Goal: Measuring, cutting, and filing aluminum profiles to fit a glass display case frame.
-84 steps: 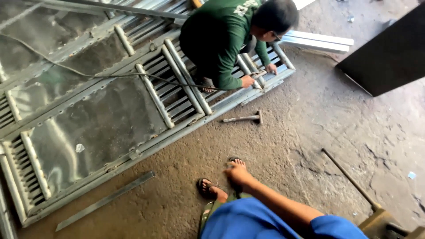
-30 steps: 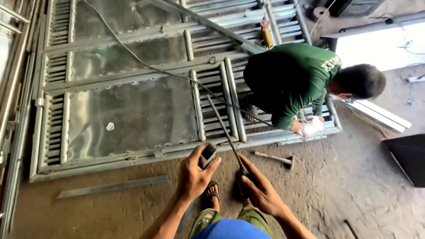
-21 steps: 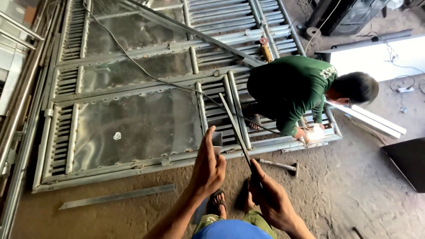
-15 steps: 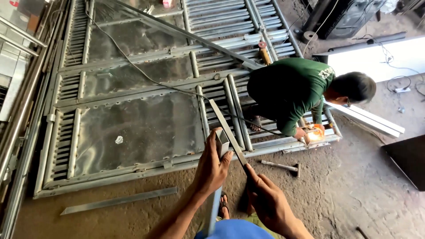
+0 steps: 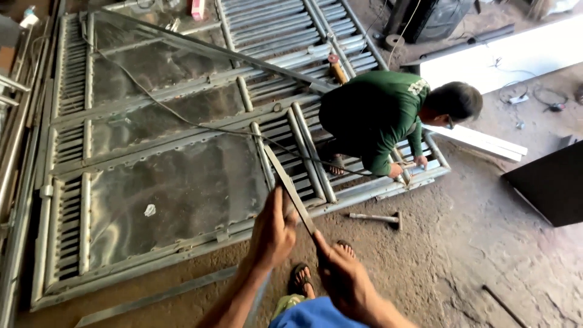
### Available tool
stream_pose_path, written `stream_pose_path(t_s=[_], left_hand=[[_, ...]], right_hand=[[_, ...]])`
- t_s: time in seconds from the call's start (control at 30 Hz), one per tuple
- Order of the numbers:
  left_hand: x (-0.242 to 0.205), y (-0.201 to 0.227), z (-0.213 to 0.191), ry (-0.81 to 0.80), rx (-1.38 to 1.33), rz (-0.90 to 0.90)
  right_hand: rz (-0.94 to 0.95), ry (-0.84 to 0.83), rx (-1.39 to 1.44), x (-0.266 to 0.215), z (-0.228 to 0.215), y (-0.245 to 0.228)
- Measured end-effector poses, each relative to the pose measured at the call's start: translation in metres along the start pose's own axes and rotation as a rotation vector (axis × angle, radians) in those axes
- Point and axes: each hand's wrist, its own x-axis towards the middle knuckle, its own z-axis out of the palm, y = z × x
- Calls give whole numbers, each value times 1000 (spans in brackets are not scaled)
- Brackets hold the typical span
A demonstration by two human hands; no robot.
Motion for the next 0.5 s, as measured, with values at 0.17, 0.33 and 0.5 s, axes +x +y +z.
stream_pose_path(t_s=[0.17,0.33,0.5], left_hand=[[-8,49,-19,-188,-261,-119],[3,47,-31,-136,-362,-229],[7,46,-32,-69,-405,-161]], right_hand=[[43,38,45,45,-39,24],[8,50,-14,41,-66,-4],[81,-50,-121,-14,-23,-3]])
